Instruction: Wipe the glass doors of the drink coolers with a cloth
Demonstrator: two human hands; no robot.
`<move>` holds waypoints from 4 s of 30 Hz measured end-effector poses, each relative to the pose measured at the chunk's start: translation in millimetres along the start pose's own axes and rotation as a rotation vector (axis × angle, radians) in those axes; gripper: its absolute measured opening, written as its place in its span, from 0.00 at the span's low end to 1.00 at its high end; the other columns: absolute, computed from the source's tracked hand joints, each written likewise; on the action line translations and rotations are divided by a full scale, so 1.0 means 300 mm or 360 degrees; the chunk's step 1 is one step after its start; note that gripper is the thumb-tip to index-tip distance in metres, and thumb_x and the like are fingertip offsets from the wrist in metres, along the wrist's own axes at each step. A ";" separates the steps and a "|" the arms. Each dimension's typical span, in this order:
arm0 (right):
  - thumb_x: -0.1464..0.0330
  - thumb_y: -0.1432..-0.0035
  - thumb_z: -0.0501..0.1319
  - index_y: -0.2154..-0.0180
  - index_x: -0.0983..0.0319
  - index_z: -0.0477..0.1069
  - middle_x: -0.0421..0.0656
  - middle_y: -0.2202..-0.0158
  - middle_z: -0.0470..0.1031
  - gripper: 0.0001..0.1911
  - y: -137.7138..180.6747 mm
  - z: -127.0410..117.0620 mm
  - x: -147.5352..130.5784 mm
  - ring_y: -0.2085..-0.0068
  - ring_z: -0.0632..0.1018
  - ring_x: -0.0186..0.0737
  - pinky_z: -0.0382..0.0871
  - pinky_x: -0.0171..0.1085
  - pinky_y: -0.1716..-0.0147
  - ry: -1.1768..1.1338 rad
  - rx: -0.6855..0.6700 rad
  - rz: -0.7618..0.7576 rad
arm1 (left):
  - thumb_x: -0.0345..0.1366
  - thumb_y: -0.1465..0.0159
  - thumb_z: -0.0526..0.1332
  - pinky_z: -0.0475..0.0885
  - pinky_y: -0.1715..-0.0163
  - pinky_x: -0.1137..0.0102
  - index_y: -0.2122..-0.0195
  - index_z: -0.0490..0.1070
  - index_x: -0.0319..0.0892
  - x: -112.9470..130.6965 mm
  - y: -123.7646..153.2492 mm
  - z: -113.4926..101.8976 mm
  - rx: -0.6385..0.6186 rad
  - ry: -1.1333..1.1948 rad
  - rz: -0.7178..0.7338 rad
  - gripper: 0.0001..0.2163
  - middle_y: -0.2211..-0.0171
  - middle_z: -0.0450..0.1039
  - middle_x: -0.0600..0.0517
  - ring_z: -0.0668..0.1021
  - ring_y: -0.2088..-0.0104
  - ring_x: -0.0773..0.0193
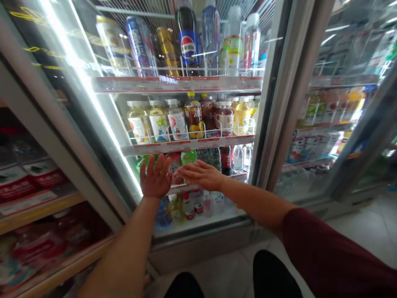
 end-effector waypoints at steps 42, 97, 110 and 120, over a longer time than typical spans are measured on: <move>0.71 0.26 0.58 0.21 0.50 0.51 0.46 0.26 0.69 0.39 0.559 -0.200 0.291 0.24 0.67 0.50 0.57 0.54 0.23 0.0314 0.0562 0.0927 | 0.43 0.24 0.58 0.43 0.25 0.32 0.20 0.49 0.64 0.001 0.024 -0.026 0.0287 -0.0130 0.0253 0.33 0.23 0.58 0.46 0.55 0.21 0.39; 0.69 0.22 0.51 0.20 0.61 0.47 0.42 0.21 0.58 0.35 -0.202 -0.226 0.102 0.22 0.63 0.40 0.63 0.42 0.25 -0.0587 0.0070 0.0865 | 0.33 0.22 0.49 0.56 0.22 0.47 0.18 0.41 0.43 0.378 -0.054 -0.076 0.0449 0.0260 0.0366 0.32 0.20 0.47 0.37 0.52 0.20 0.53; 0.69 0.23 0.55 0.26 0.53 0.64 0.44 0.27 0.70 0.28 0.360 -0.261 0.368 0.25 0.68 0.44 0.49 0.52 0.21 0.0286 0.0212 0.0790 | 0.33 0.26 0.59 0.48 0.21 0.45 0.34 0.75 0.47 0.380 -0.137 -0.096 0.0337 -0.0094 0.0510 0.21 0.25 0.61 0.42 0.51 0.20 0.50; 0.67 0.26 0.58 0.25 0.50 0.63 0.40 0.30 0.75 0.31 0.399 -0.171 0.349 0.27 0.72 0.45 0.41 0.50 0.20 0.0561 0.0383 0.0835 | 0.25 0.29 0.55 0.58 0.25 0.38 0.21 0.53 0.48 0.393 -0.049 -0.060 0.0491 0.0043 0.0392 0.36 0.28 0.66 0.38 0.55 0.21 0.45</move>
Point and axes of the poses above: each hand's wrist, its own y-axis away from the middle knuckle, its own z-axis out of the palm, x = y × z, the point moved 7 cm from there along -y, towards the middle knuckle
